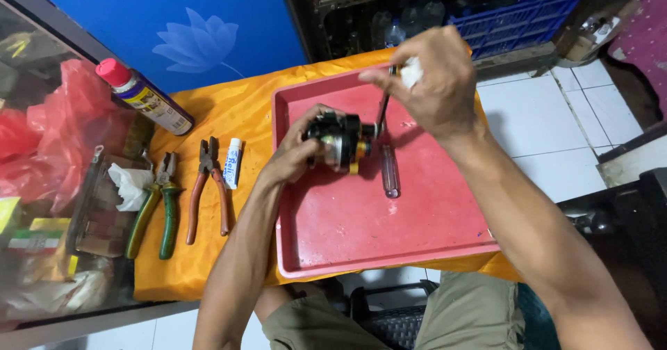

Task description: Disassembling, cleaning, and reassembling a fishing reel using a screwdriver and pliers on a workspace tray.

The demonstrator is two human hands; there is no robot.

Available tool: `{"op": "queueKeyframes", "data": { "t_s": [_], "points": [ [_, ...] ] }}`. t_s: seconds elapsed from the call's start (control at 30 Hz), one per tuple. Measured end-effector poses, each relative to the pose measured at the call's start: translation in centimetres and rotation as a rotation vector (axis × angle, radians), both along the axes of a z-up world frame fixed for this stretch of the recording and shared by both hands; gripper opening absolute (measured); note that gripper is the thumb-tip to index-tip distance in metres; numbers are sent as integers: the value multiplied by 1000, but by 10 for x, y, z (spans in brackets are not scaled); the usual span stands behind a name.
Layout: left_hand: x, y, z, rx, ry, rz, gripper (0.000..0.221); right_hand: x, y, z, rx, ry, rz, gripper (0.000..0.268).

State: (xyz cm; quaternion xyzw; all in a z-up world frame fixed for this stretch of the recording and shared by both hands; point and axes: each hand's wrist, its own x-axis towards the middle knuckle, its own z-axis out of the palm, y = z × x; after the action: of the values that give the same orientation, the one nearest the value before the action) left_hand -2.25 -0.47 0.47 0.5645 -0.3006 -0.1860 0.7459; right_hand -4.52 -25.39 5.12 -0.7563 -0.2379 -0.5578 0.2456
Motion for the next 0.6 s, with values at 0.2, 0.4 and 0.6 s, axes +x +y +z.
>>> {"op": "queueKeyframes", "data": {
  "t_s": [0.2, 0.4, 0.6],
  "points": [
    [7, -7, -19, -432, 18, 9, 82, 33, 1, -41, 79, 226, 54, 31],
    [3, 0, 10, -698, 192, 161, 52, 15, 29, -34, 80, 453, 225, 21],
    [5, 4, 12, -684, 291, 365, 41, 12, 35, -34, 39, 432, 249, 24]
  ]
}}
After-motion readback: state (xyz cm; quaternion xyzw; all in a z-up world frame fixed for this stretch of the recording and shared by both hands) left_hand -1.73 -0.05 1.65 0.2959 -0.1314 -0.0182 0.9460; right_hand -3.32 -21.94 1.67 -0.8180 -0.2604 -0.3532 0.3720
